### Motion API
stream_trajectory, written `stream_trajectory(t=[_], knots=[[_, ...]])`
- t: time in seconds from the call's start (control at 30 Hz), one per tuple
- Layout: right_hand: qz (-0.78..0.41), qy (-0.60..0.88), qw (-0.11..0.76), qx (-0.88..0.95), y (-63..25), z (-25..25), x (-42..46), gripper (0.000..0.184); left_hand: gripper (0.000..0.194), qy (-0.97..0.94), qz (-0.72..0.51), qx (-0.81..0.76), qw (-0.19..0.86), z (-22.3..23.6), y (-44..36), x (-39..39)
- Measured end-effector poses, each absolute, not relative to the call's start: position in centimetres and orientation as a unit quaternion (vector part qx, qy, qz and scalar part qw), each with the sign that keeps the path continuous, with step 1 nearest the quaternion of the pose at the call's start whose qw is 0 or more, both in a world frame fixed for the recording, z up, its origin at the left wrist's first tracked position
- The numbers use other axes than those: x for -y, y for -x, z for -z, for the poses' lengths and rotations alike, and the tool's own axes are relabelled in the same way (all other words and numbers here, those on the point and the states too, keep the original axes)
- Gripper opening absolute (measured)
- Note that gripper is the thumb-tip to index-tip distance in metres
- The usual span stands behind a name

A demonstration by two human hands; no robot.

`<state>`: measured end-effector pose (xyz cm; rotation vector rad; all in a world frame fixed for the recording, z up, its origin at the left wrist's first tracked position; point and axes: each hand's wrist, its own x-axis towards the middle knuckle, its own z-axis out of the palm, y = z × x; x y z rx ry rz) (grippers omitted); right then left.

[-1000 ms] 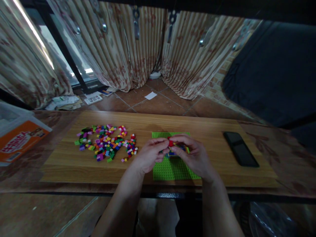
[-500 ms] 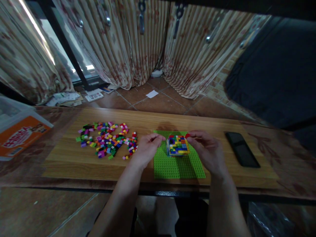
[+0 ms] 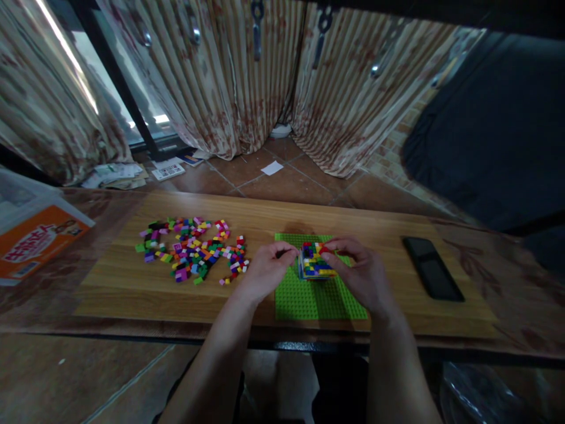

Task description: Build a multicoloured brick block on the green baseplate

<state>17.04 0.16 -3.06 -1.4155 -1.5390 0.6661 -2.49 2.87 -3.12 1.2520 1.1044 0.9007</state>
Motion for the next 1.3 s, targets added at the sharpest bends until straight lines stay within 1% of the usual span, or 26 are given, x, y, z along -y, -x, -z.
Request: stream_trajectory(t=[0.13, 0.27, 0.43, 0.67, 1.3], knots=[[-0.233, 0.558, 0.435, 0.667, -16.52, 2.98, -0.17, 0.01, 0.02, -0.561, -0.369, -0.471, 0.572, 3.13, 2.5, -2.92], [-0.227, 0.537, 0.408, 0.703, -16.49, 2.65, -0.05, 0.01, 0.02, -0.582, -0.365, -0.453, 0.568, 3.17, 2.45, -2.86], [-0.205, 0.531, 0.369, 0.735, -16.62, 2.15, 0.18, 0.012, 0.022, -0.608, -0.349, -0.409, 0.584, 3.2, 2.08, -2.53], [-0.185, 0.524, 0.347, 0.755, -16.82, 2.2, 0.33, 0.016, 0.027, -0.635, -0.337, -0.406, 0.564, 3.47, 1.75, -2.31], [-0.137, 0.526, 0.341, 0.767, -17.08, 2.22, 0.41, 0.015, 0.029, -0.674, -0.311, -0.415, 0.526, 3.35, 1.57, -2.03]])
